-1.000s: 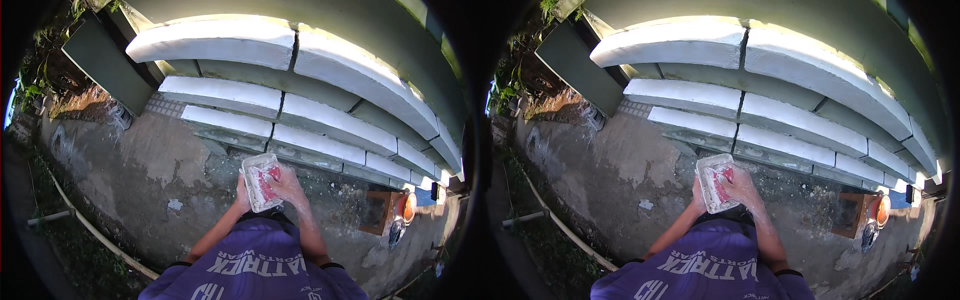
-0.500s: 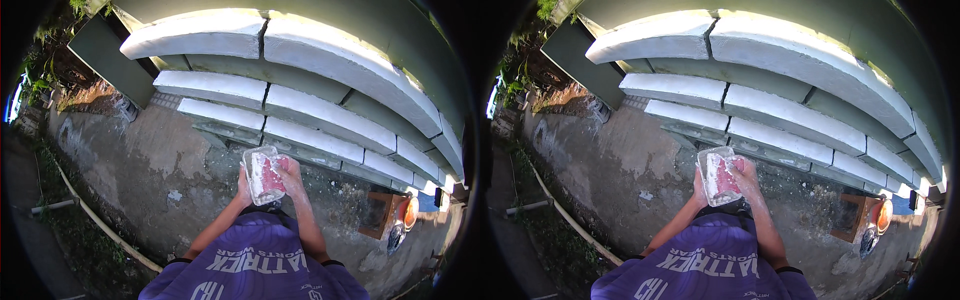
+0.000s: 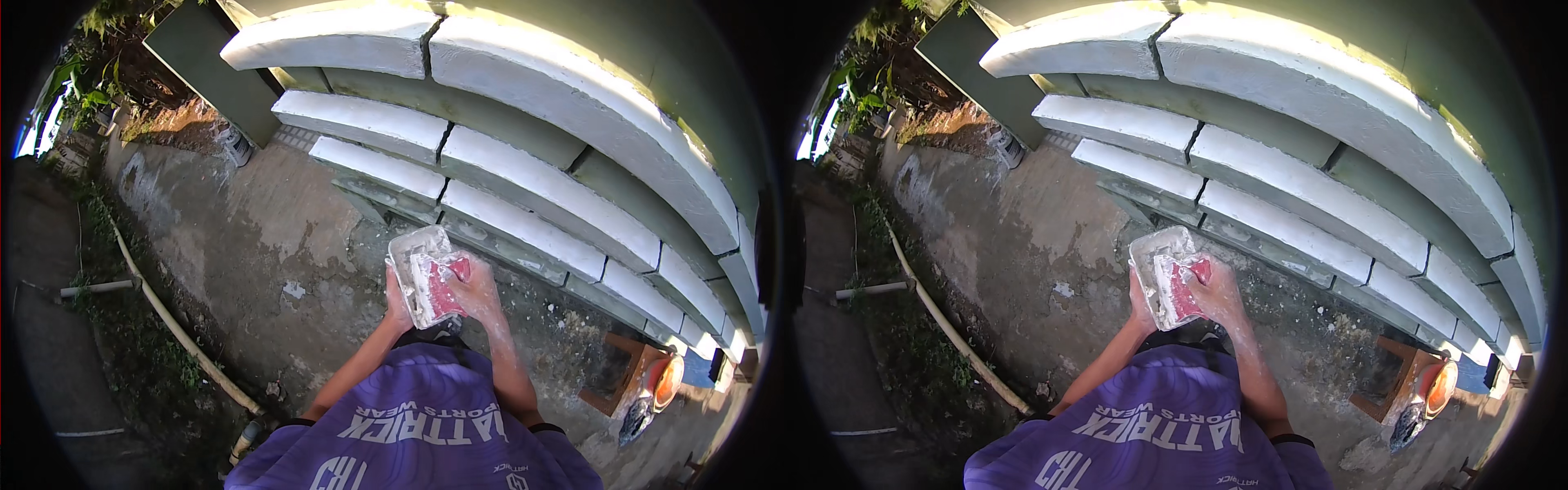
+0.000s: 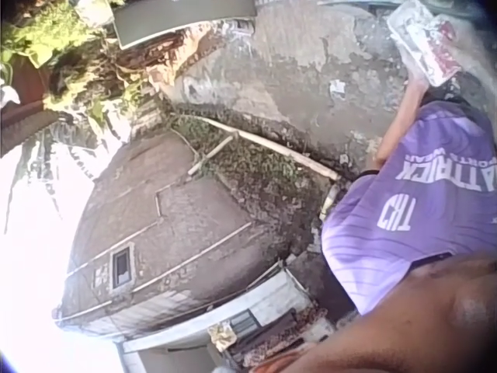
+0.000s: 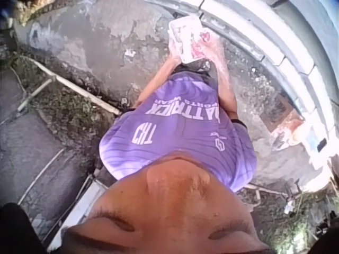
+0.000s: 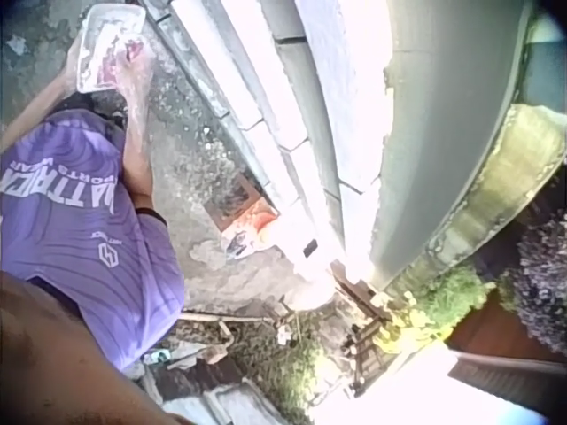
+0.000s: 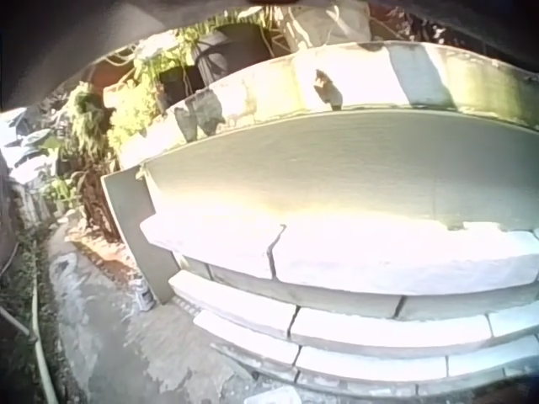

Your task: Applying plaster or sealant to horizontal grooves in a wall structure using a scraper.

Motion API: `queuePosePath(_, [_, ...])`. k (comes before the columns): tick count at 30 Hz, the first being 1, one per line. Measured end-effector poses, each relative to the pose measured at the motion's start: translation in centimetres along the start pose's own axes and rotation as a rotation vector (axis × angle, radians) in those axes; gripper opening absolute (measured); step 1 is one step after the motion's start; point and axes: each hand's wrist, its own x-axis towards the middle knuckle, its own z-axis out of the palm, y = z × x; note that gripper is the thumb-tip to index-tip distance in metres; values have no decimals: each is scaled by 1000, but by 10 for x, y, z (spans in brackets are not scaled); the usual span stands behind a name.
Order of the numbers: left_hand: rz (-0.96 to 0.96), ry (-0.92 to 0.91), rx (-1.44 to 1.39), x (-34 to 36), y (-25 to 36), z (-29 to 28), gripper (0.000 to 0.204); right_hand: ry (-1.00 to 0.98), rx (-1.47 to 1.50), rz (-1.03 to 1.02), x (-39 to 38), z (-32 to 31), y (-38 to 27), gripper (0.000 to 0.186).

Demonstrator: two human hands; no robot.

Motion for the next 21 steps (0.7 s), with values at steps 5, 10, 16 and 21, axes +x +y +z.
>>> queuePosePath(5, [146, 101, -39, -8, -7, 12, 76, 23, 131, 6, 1, 9, 24, 21])
queuePosePath(10, [270, 138, 5, -12, -12, 6, 75, 196, 361, 74, -7, 15, 36, 18])
queuePosePath(16, [323, 150, -23, -13, -7, -15, 76, 401, 235, 13, -14, 17, 24, 19])
queuePosePath(21, [413, 213, -40, -11, 13, -25, 77, 431, -95, 33, -28, 30, -19, 23])
